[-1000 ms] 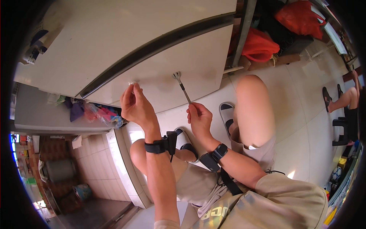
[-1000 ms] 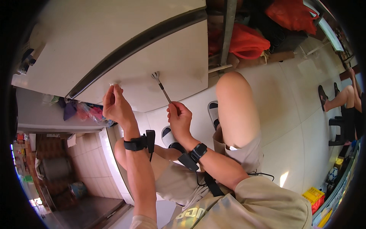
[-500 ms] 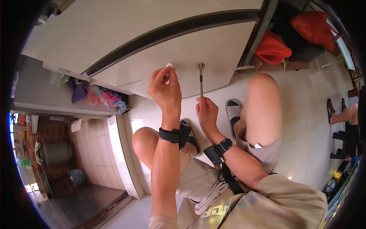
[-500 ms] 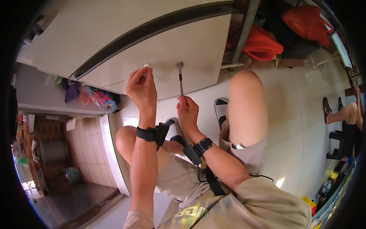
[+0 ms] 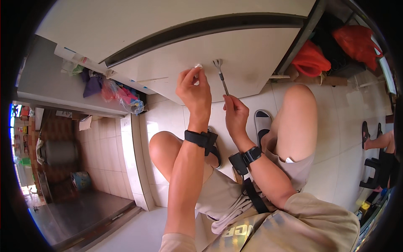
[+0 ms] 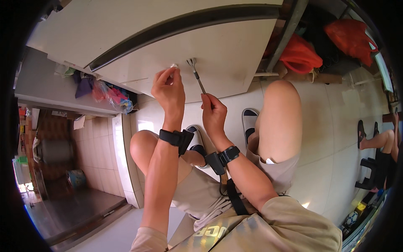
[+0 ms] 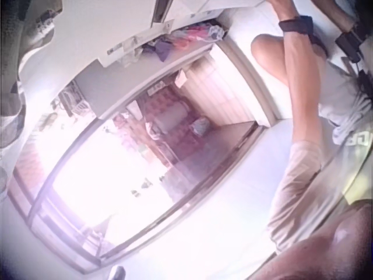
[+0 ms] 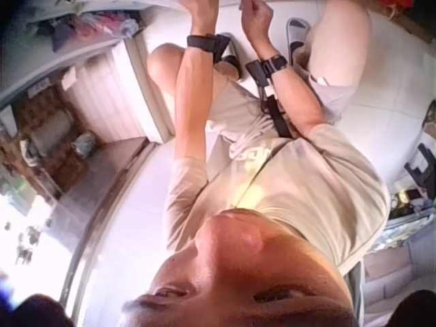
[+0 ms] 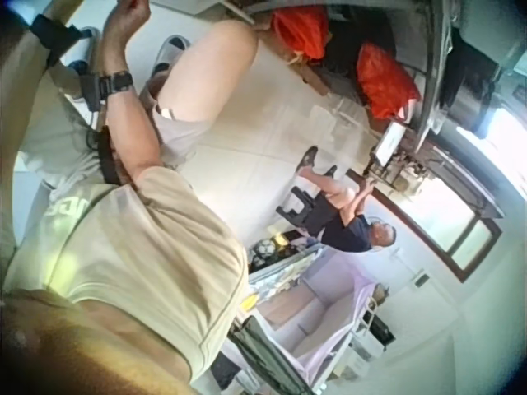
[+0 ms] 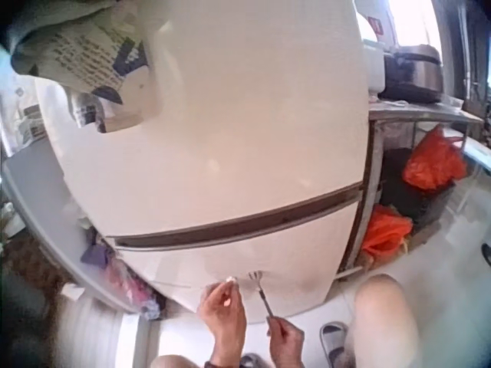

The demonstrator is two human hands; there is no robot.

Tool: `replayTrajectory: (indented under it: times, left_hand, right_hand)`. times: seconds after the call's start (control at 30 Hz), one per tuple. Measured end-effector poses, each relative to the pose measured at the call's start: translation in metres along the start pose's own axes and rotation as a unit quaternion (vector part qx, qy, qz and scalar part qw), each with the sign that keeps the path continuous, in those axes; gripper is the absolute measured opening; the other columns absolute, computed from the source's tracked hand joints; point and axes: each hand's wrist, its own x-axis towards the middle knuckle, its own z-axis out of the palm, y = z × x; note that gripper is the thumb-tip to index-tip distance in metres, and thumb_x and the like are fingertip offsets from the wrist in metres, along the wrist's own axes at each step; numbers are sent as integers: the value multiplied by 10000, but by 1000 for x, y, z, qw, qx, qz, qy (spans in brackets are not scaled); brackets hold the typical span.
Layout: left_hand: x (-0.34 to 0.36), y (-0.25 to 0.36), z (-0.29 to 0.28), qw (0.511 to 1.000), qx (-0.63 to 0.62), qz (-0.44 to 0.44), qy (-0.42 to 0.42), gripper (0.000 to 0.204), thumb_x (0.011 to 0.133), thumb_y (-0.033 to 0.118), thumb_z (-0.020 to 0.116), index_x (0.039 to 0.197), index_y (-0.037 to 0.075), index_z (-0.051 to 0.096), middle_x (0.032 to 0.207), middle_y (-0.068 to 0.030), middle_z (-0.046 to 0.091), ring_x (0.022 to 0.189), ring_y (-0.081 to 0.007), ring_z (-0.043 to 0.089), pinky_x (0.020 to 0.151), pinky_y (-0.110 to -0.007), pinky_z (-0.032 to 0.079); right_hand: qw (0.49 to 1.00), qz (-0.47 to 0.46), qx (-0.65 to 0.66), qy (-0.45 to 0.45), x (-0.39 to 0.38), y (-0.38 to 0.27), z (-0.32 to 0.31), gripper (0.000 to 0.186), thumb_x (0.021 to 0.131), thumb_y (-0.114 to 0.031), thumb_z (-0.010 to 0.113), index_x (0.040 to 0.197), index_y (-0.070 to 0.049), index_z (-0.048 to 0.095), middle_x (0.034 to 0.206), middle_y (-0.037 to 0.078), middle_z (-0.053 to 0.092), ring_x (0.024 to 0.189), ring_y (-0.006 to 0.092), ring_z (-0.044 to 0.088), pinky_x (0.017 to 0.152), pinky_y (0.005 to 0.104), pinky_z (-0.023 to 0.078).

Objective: The person is using a screwdriver to fix or attach a small plastic component to a refrigerator door.

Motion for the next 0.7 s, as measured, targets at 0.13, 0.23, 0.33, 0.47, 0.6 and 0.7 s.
replayTrajectory:
  times: [0.13, 0.23, 0.33, 0.47, 0.6, 0.7]
  left_hand:
    - [-1, 7, 8, 1000, -9, -20, -22, 77, 848, 42, 761, 905, -10, 755, 855, -56, 693, 679, -88, 591, 625, -226, 485]
    - [13, 3, -10, 997, -61, -27, 50, 60, 870, -9, 723, 923, -39, 725, 913, -62, 672, 728, -104, 605, 635, -240, 506]
    - [24, 7, -22, 995, -42, -49, 72, 80, 884, 24, 726, 937, -35, 737, 904, -50, 673, 693, -90, 584, 633, -225, 477]
    - [22, 5, -19, 998, -5, -47, 52, 104, 871, 42, 740, 946, -30, 744, 886, -50, 678, 680, -93, 588, 630, -234, 484]
    - [10, 2, -12, 997, 0, -83, -7, 99, 867, 43, 741, 937, -26, 747, 887, -53, 680, 684, -101, 596, 629, -233, 489]
    - [5, 9, -8, 996, -2, -73, -59, 85, 860, 30, 739, 925, -24, 744, 891, -72, 684, 734, -135, 650, 651, -239, 516]
  right_hand:
    - [992, 114, -36, 26, -5, 59, -29, 244, 976, -221, 645, 950, 4, 734, 661, -37, 537, 609, 39, 454, 549, 221, 362]
    - [995, 83, -56, 10, -18, 43, -14, 244, 972, -206, 656, 960, 28, 725, 647, -22, 553, 604, 50, 468, 543, 228, 369]
    - [998, 48, -22, -23, -6, -9, 2, 233, 972, -188, 654, 945, 33, 722, 654, -14, 565, 613, 52, 484, 564, 223, 394]
    - [997, 70, -18, -13, -1, 12, -8, 235, 972, -189, 655, 936, 34, 721, 666, -14, 573, 616, 50, 486, 562, 223, 391]
    - [991, 124, -43, 38, -12, 37, -16, 262, 967, -208, 660, 929, 43, 725, 669, 12, 600, 629, 59, 515, 576, 239, 417]
    - [996, 40, 63, 53, 2, 2, -4, 231, 972, -210, 652, 956, 10, 719, 684, -26, 561, 577, 34, 443, 522, 211, 354]
